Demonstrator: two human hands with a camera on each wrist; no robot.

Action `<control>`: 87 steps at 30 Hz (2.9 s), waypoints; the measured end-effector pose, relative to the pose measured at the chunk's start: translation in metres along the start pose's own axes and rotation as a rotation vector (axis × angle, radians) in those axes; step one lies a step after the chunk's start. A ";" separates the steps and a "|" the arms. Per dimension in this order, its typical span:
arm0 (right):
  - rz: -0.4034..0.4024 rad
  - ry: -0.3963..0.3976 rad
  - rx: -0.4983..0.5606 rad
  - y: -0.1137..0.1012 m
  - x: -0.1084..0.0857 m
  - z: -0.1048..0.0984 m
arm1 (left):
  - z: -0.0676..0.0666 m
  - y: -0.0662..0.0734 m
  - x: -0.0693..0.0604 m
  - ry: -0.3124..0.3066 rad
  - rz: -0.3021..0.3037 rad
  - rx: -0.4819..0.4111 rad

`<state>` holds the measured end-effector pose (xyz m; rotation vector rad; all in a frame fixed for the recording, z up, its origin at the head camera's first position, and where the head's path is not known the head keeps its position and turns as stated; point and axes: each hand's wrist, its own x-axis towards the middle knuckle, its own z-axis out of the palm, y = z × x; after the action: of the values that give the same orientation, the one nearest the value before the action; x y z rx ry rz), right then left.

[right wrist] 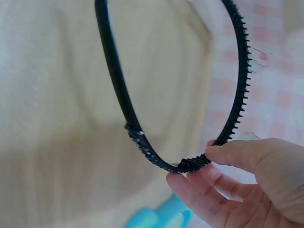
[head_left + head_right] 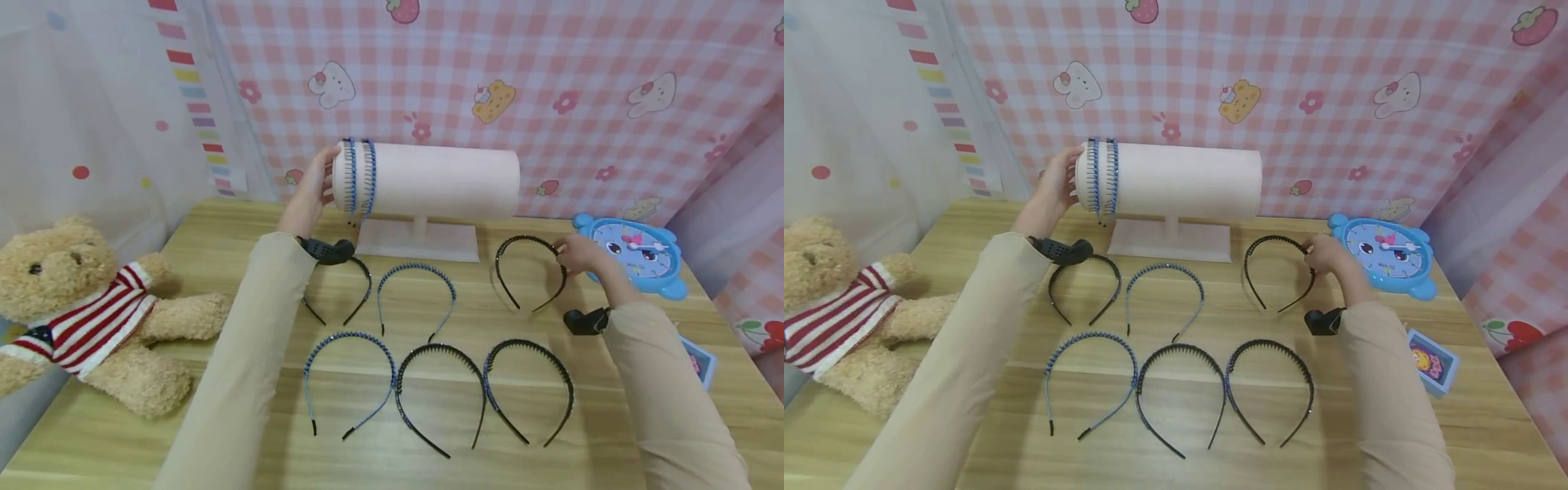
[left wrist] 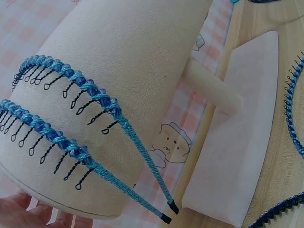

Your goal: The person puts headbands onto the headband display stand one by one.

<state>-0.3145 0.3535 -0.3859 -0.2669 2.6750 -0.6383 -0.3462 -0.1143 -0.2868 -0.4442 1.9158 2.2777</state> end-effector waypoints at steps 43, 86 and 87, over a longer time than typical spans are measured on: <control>-0.017 0.732 0.343 -0.177 -0.042 -0.034 | -0.002 0.003 -0.006 -0.007 0.018 -0.010; -0.479 0.560 -0.180 -0.171 -0.017 -0.039 | -0.001 -0.004 -0.003 -0.026 0.047 0.002; -0.473 0.561 -0.195 -0.172 -0.017 -0.038 | -0.001 -0.003 -0.003 -0.030 0.044 -0.005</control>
<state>-0.2983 0.2216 -0.2684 -0.9155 3.2458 -0.6595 -0.3424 -0.1149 -0.2890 -0.3699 1.9251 2.3035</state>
